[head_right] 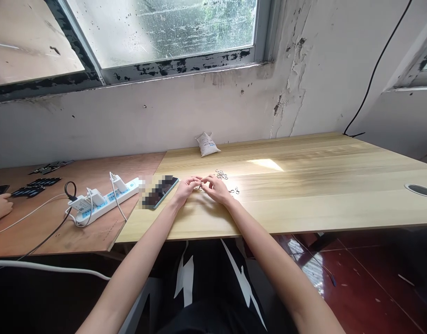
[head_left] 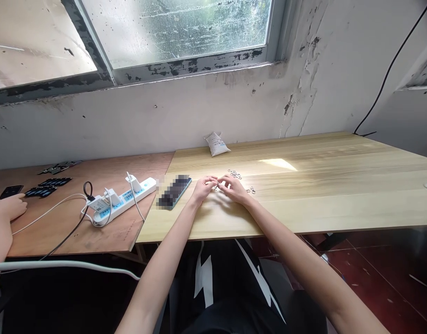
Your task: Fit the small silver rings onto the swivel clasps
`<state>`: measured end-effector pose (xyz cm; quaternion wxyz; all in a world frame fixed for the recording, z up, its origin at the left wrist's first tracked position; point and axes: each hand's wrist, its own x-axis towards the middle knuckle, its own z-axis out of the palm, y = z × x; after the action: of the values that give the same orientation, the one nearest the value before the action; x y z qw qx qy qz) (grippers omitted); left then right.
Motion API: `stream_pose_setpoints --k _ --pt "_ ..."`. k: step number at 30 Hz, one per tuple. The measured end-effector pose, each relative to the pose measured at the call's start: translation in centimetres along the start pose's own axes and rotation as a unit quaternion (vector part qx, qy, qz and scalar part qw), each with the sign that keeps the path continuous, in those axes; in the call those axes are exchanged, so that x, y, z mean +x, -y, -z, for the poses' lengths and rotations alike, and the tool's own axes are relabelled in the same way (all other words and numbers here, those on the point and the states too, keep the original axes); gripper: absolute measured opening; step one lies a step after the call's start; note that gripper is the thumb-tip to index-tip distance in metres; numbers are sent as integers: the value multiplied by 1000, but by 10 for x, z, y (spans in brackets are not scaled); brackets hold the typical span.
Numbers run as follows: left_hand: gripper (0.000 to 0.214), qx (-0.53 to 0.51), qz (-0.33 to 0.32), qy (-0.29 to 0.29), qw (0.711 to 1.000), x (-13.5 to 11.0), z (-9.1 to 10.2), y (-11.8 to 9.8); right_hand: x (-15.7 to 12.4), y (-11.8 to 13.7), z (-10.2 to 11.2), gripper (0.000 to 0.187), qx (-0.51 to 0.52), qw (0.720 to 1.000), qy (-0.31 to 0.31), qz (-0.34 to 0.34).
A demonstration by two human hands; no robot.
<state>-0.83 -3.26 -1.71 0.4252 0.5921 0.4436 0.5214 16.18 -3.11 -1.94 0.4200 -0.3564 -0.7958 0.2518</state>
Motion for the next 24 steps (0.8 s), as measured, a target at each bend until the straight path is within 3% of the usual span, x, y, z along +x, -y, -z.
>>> stream_pose_setpoints --k 14,17,20,24 --pt "5 171 -111 -53 978 -6 -2 -6 1 5 2 30 60 996 33 -55" --pt "6 255 -167 -73 949 -10 -3 -8 2 7 5 35 97 991 65 -72" --pt "6 363 -228 -95 898 -12 -5 -7 3 8 8 39 147 979 96 -99" --pt "4 429 -259 -76 862 -13 -8 -8 2 6 11 40 217 956 138 -144"
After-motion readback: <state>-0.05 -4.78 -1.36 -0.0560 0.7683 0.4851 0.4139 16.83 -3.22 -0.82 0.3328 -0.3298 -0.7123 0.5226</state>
